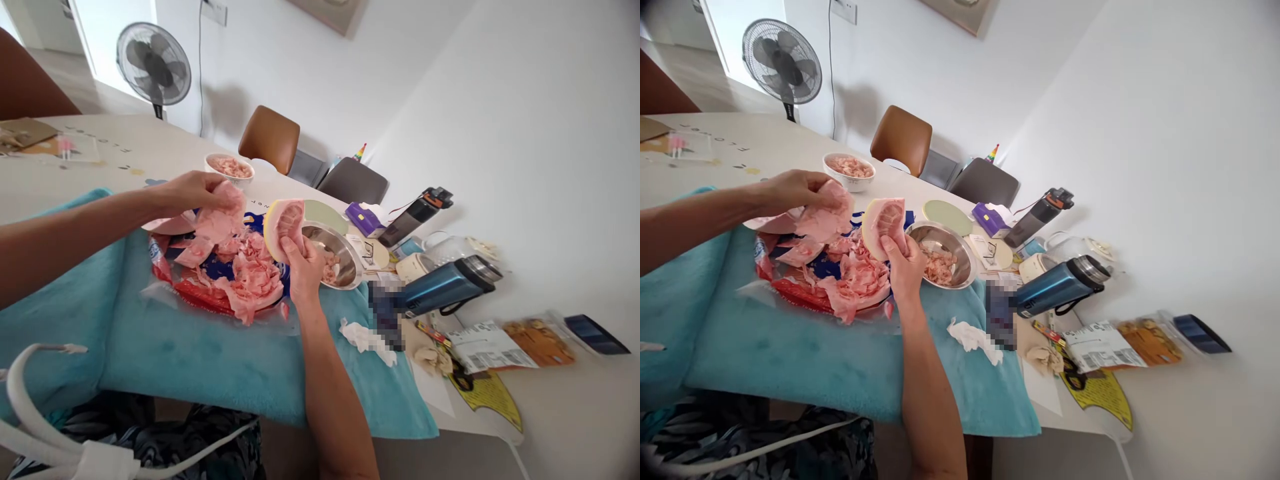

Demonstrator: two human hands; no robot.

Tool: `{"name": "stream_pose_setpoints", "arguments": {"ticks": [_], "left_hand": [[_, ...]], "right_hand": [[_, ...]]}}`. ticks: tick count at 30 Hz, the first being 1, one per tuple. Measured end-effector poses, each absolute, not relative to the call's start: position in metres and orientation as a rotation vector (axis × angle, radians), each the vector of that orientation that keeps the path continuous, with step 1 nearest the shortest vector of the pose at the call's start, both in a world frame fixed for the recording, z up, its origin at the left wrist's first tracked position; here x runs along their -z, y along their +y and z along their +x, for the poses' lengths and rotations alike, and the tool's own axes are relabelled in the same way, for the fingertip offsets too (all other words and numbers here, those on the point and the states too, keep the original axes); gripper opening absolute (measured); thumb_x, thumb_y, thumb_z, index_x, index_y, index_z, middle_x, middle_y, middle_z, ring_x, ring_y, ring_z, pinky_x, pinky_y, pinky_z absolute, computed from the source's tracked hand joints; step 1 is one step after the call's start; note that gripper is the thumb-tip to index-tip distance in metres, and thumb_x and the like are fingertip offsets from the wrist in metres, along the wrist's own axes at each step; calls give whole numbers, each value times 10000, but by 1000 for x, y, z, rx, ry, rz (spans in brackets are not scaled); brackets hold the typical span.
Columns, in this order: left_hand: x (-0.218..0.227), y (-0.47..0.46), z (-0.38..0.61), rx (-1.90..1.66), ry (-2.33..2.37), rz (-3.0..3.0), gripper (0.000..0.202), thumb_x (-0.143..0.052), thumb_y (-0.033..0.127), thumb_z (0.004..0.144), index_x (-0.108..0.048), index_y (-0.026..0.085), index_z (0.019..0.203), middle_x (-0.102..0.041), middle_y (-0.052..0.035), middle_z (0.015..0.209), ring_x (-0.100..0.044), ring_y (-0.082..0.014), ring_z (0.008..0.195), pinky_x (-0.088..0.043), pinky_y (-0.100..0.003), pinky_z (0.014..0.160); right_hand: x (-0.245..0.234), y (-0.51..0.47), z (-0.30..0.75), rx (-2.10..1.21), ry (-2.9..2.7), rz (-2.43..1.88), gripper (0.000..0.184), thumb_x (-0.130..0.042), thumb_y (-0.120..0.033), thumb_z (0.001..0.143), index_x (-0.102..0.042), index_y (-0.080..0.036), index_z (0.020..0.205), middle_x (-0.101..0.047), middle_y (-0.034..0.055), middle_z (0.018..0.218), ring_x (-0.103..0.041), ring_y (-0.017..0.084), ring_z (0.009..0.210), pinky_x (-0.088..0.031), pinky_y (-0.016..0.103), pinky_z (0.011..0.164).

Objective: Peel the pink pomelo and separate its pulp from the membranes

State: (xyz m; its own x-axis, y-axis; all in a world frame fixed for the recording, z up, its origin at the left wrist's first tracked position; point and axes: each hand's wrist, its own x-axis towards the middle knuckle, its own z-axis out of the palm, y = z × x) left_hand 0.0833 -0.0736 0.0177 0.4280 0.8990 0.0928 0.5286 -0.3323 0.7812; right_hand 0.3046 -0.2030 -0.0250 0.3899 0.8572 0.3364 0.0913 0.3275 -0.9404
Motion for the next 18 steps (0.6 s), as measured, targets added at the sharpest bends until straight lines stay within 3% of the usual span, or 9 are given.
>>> {"name": "stream_pose_setpoints", "arguments": {"ticks": [5, 8, 12, 14, 16, 18], "left_hand": [[15, -51, 109, -635, 1252, 2108, 283, -639, 419, 686, -563, 163, 780, -548, 10, 703, -520, -160, 670, -362, -262, 588], [21, -50, 121, -429, 1346, 2271, 420, -594, 408, 737, -605, 138, 1059, -685, -82, 989, -635, -276, 913, -481, -320, 759], [17, -63, 120, -376, 1450, 2454, 658, -532, 324, 822, -409, 100, 1428, -544, -193, 1393, -515, -349, 1277, -424, -421, 1034], [15, -73, 114, -424, 1385, 2550, 587, -473, 306, 872, -452, 107, 1423, -485, -182, 1464, -453, -330, 1345, -379, -429, 1090], [14, -84, 108, -568, 1276, 2671, 465, -363, 319, 947, -603, 127, 1297, -521, -153, 1433, -468, -303, 1321, -355, -431, 1109], [13, -93, 103, -610, 1142, 2732, 475, -304, 346, 992, -675, 130, 1195, -605, -131, 1350, -499, -269, 1278, -327, -422, 1127]], "right_hand": [[25, -207, 300, -695, -1059, -1151, 256, -727, -417, 727, -680, -169, 767, -575, -34, 682, -482, 112, 663, -419, 233, 635], [27, -208, 298, -704, -1090, -1166, 247, -719, -414, 741, -670, -172, 735, -567, -39, 663, -475, 108, 647, -414, 225, 612], [29, -208, 296, -734, -1116, -1183, 264, -717, -419, 745, -720, -172, 840, -640, -16, 733, -541, 131, 700, -465, 246, 675], [29, -209, 295, -768, -1095, -1176, 273, -724, -416, 744, -731, -180, 881, -663, -10, 765, -565, 138, 719, -482, 259, 709], [29, -209, 294, -802, -1074, -1174, 278, -729, -415, 742, -737, -186, 900, -673, -8, 776, -578, 143, 720, -491, 266, 716], [29, -209, 293, -813, -1071, -1189, 279, -730, -414, 739, -739, -190, 905, -677, -6, 775, -586, 149, 718, -496, 271, 707]]}}
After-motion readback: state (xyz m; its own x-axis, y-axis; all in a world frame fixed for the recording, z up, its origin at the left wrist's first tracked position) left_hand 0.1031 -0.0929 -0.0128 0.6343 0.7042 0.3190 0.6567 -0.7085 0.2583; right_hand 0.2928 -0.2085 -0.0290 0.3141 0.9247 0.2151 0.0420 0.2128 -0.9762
